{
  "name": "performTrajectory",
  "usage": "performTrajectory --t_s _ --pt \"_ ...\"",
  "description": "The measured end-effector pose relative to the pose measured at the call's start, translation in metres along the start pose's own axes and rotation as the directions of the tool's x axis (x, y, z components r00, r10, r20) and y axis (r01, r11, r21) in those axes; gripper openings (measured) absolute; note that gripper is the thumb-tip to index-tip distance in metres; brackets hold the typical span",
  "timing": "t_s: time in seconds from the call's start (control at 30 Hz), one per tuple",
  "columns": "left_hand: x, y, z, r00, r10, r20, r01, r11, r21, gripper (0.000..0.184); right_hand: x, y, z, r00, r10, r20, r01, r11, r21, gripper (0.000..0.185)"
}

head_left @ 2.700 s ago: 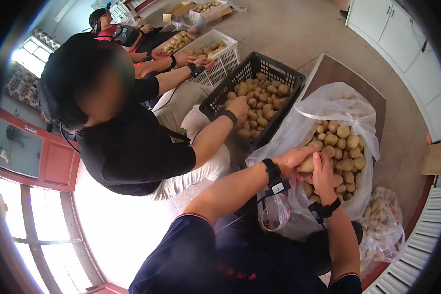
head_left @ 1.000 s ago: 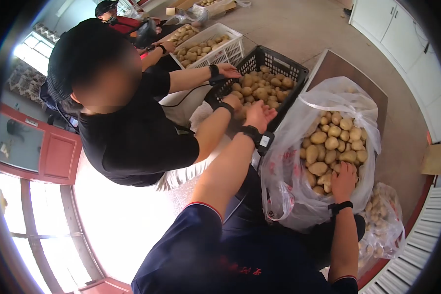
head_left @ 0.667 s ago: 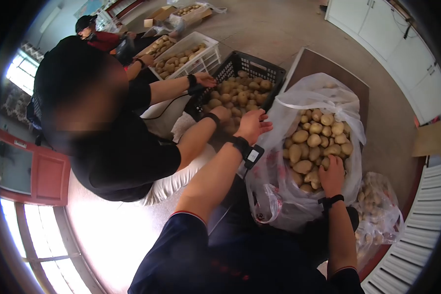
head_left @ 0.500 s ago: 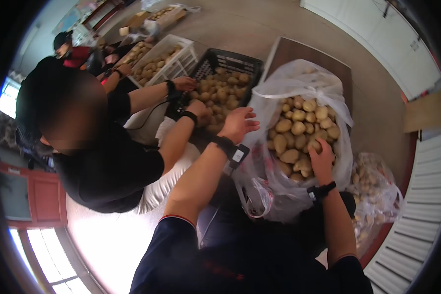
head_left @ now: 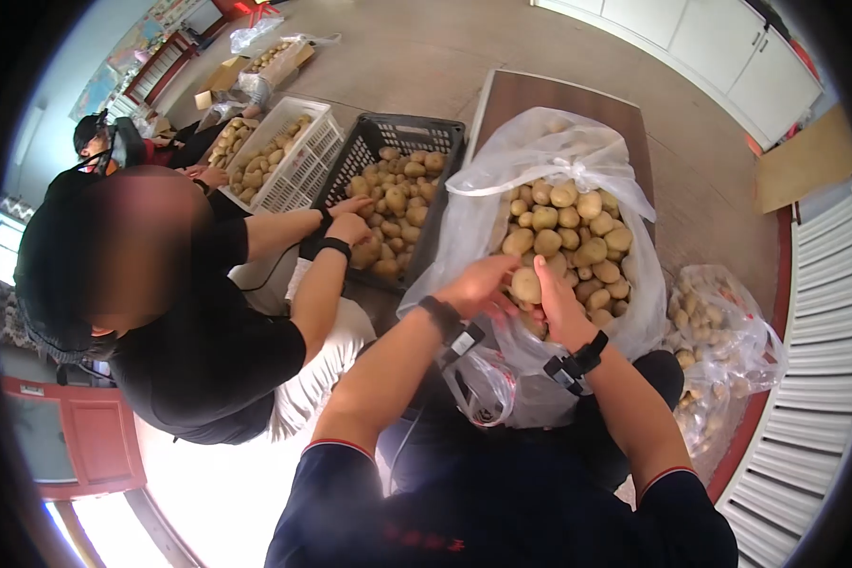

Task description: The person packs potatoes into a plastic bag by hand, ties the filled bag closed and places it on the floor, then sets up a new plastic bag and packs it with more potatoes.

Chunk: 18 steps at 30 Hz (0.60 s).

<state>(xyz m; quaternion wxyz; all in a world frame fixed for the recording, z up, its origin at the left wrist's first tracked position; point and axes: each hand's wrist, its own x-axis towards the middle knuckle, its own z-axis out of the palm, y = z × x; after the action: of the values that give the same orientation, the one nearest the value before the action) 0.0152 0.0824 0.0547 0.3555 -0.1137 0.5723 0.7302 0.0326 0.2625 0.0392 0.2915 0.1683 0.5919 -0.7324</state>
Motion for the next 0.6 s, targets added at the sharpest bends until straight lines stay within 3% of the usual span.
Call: performTrajectory --t_s 0.07,0.1,0.2,0.3,0.37,0.4,0.43,0.47,0.5,0.53,0.6 --pt "-0.009 0.008 0.009 0.987 -0.119 0.110 0.117 0.993 0.023 0.053 0.006 0.007 0.003 0.967 -0.249 0.045 0.252 0.932 -0.260 0.053" --pt "-0.007 0.006 0.007 0.989 -0.112 0.099 0.110 0.994 0.026 0.053 0.004 0.006 0.008 0.965 -0.255 0.057 0.261 0.931 -0.257 0.053" --pt "0.007 -0.004 -0.004 0.981 -0.021 0.191 0.029 0.999 -0.037 0.046 -0.009 0.002 0.020 0.803 -0.592 0.069 0.513 0.628 -0.586 0.047" --pt "0.011 -0.010 -0.014 0.981 0.018 0.193 0.001 0.995 -0.098 0.039 -0.004 0.006 0.016 0.780 -0.622 0.072 0.509 0.564 -0.650 0.036" --pt "0.011 -0.008 -0.020 0.988 0.132 0.082 -0.133 0.991 0.005 0.037 0.001 0.012 0.009 0.763 -0.643 0.062 0.506 0.535 -0.676 0.032" --pt "0.010 -0.006 -0.023 0.984 0.172 0.047 -0.174 0.984 0.045 0.036 0.007 0.021 0.003 0.694 -0.708 0.130 0.537 0.389 -0.748 0.029" --pt "0.010 -0.001 -0.027 0.990 0.132 -0.046 -0.136 0.986 -0.097 0.034 0.009 0.025 -0.003 0.620 -0.757 0.207 0.550 0.232 -0.802 0.028" --pt "0.009 0.004 -0.031 0.988 0.079 -0.130 -0.108 0.965 -0.239 0.033 0.010 0.029 -0.010 0.617 -0.759 0.207 0.552 0.230 -0.802 0.028" --pt "0.021 -0.001 -0.045 0.984 0.088 -0.154 -0.133 0.941 -0.311 0.031 0.008 0.031 -0.016 0.639 -0.720 0.271 0.488 0.108 -0.866 0.030" --pt "0.022 0.001 -0.052 0.984 0.090 -0.153 -0.135 0.941 -0.310 0.031 0.007 0.033 -0.020 0.666 -0.671 0.325 0.420 -0.022 -0.907 0.034" --pt "0.021 0.004 -0.068 0.943 0.103 -0.317 -0.221 0.904 -0.365 0.032 0.007 0.042 -0.027 0.659 -0.670 0.342 0.378 -0.098 -0.921 0.037"
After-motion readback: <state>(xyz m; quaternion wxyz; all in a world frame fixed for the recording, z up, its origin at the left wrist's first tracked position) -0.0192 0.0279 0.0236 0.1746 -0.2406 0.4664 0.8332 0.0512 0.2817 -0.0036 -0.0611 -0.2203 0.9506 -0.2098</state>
